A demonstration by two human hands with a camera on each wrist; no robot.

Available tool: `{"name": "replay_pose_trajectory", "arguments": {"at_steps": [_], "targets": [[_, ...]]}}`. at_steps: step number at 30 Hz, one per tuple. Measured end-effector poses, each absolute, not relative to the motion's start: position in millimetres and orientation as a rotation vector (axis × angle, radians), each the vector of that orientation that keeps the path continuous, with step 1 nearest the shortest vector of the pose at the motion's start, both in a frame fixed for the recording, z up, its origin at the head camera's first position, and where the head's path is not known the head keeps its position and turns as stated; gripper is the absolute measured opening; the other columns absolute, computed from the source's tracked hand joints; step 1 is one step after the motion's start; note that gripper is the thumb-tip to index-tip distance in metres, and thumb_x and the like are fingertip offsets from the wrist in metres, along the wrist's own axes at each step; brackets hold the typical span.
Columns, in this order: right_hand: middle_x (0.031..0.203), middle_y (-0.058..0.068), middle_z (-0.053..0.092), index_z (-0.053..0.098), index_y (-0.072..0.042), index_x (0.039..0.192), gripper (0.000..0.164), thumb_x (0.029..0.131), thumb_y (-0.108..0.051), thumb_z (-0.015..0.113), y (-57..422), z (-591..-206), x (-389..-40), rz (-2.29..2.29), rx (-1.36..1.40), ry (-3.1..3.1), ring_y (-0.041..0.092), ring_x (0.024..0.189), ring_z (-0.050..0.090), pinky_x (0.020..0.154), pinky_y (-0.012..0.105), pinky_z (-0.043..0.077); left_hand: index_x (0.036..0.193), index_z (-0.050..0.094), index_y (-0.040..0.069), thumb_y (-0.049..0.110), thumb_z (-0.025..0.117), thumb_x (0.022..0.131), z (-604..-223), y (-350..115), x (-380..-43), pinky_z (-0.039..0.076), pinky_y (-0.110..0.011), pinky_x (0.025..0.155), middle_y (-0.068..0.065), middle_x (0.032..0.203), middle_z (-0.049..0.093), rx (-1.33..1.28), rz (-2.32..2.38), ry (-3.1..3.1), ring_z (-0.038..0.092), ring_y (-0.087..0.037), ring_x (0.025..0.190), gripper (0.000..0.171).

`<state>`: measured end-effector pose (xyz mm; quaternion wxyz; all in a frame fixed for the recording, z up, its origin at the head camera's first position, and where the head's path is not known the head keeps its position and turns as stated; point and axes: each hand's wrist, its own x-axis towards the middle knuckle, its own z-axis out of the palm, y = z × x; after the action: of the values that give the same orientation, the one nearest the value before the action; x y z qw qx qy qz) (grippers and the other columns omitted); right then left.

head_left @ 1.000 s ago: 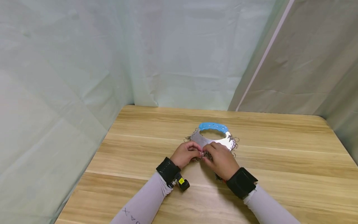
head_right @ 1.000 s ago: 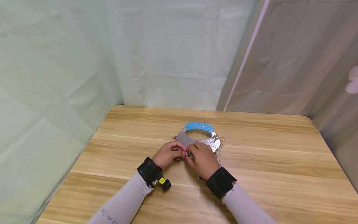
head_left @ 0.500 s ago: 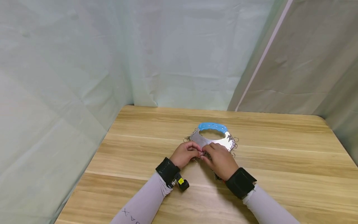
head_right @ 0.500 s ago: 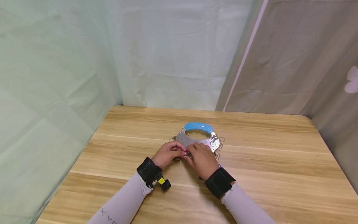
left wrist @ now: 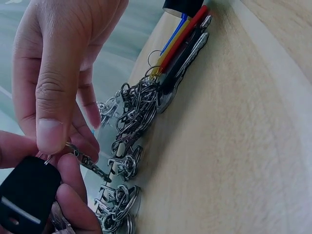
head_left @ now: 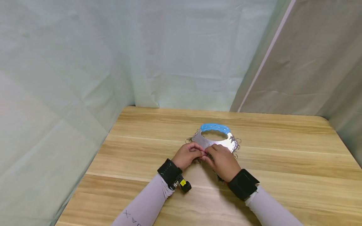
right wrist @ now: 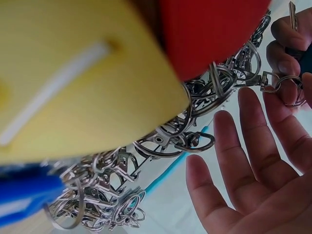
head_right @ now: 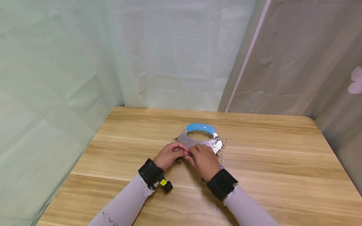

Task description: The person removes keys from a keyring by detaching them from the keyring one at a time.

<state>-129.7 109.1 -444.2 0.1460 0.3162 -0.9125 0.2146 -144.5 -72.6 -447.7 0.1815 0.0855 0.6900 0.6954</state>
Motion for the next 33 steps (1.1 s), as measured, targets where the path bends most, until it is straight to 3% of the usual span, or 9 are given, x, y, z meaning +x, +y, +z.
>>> {"name": "replay_pose_trajectory", "arguments": {"at_steps": [12,18,24,27,33], "targets": [[0.091,-0.003,0.058,0.063,-0.012,0.098,0.018,0.09,-0.028,0.067,109,-441,-129,0.618,0.906,-2.659,0.017,0.088,0.054,0.08,0.038,0.043,0.098,0.06,-0.007,0.003,0.063,0.086,-449,-72,-145,0.044,-0.029,0.062,-0.008,0.082,0.066,0.231,1.979,1.936,0.058,-0.024,0.075,0.015],[0.093,-0.001,0.059,0.063,-0.011,0.099,0.02,0.089,-0.028,0.067,110,-442,-129,0.624,0.906,-2.655,0.018,0.09,0.055,0.082,0.039,0.044,0.101,0.056,-0.014,-0.002,0.058,0.089,-427,-72,-138,0.044,-0.032,0.065,-0.016,0.086,0.065,0.246,1.962,1.912,0.059,-0.025,0.077,0.018],[0.096,0.002,0.058,0.061,-0.01,0.105,0.034,0.082,-0.032,0.073,110,-444,-130,0.628,0.879,-2.67,0.022,0.093,0.056,0.082,0.042,0.045,0.102,0.054,-0.016,-0.003,0.056,0.089,-419,-73,-135,0.045,-0.03,0.064,-0.027,0.097,0.064,0.259,1.966,1.913,0.062,-0.019,0.076,0.018],[0.097,0.002,0.058,0.06,-0.01,0.107,0.037,0.08,-0.03,0.076,109,-444,-130,0.639,0.876,-2.674,0.023,0.094,0.056,0.083,0.042,0.044,0.101,0.054,-0.016,-0.004,0.056,0.089,-418,-73,-135,0.046,-0.03,0.065,-0.027,0.098,0.064,0.245,1.974,1.903,0.063,-0.024,0.08,0.017],[0.09,-0.001,0.058,0.061,-0.012,0.102,0.027,0.081,-0.023,0.075,109,-444,-131,0.631,0.887,-2.641,0.019,0.083,0.054,0.074,0.038,0.045,0.101,0.055,-0.015,-0.004,0.056,0.089,-424,-73,-138,0.044,-0.03,0.064,-0.026,0.096,0.064,0.225,1.959,1.904,0.059,-0.034,0.083,0.016]]}}
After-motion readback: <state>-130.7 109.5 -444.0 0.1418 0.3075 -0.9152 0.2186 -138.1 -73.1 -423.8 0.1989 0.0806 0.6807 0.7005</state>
